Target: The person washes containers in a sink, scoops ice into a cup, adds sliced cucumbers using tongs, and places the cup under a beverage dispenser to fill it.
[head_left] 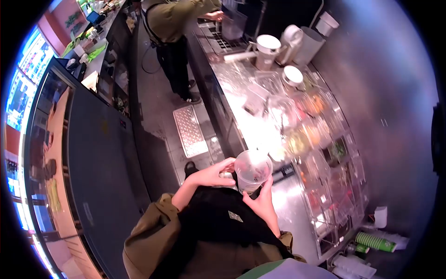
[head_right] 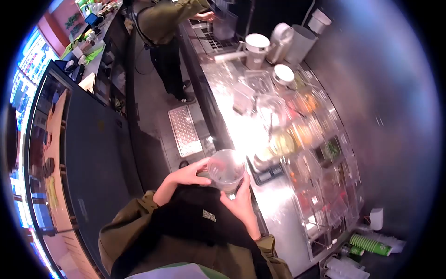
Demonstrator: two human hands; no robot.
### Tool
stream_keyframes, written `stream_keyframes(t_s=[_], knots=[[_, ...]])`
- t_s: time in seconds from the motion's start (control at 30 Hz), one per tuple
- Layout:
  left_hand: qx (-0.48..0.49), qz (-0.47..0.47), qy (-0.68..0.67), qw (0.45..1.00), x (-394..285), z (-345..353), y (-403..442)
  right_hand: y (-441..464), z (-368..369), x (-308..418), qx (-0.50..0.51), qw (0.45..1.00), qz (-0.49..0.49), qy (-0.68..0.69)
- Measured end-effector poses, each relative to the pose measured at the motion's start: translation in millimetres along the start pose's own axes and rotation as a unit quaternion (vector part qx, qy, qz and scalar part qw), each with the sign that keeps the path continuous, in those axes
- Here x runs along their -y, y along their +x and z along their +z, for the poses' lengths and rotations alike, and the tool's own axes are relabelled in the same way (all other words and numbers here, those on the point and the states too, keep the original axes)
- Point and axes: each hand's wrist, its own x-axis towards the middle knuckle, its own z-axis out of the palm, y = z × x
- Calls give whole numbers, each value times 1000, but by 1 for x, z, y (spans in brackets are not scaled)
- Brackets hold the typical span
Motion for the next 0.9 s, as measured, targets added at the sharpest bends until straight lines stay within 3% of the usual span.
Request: stream_keyframes(t_s=[0.07, 0.13, 0.2, 0.27, 0.33, 0.47, 0.63, 0.77, 0.87, 0.9], knots=[[-64, -17, 33, 997, 12, -61, -24, 48, 41, 7, 11, 1000, -19, 1], [-166, -99, 169, 967, 21, -130, -57, 98, 90, 7, 27, 999, -5, 29], [-251, -118, 418, 865, 36, -201, -98, 148, 141, 10, 12, 999, -28, 40], [-283, -273, 505, 768, 17, -259, -131, 193, 185, 25, 20, 998, -20, 54], [-319, -297, 507, 743, 32, -320, -166, 234, 215, 40, 23, 998, -21, 57], [-319, -288, 492, 757, 24, -411, -180, 284, 249, 50, -8, 998, -15, 65], [-235, -239, 468, 818, 22, -495, -114, 333, 271, 27, -119, 986, 1, 120], [-182, -158, 265, 934, 27, -548, -52, 389, 286, 15, -165, 966, 24, 199], [-185, -163, 298, 922, 81, -609, -35, 439, 304, -12, -201, 962, -30, 184], [-185, -178, 357, 898, 97, -630, -41, 455, 309, 3, -190, 961, -5, 200]])
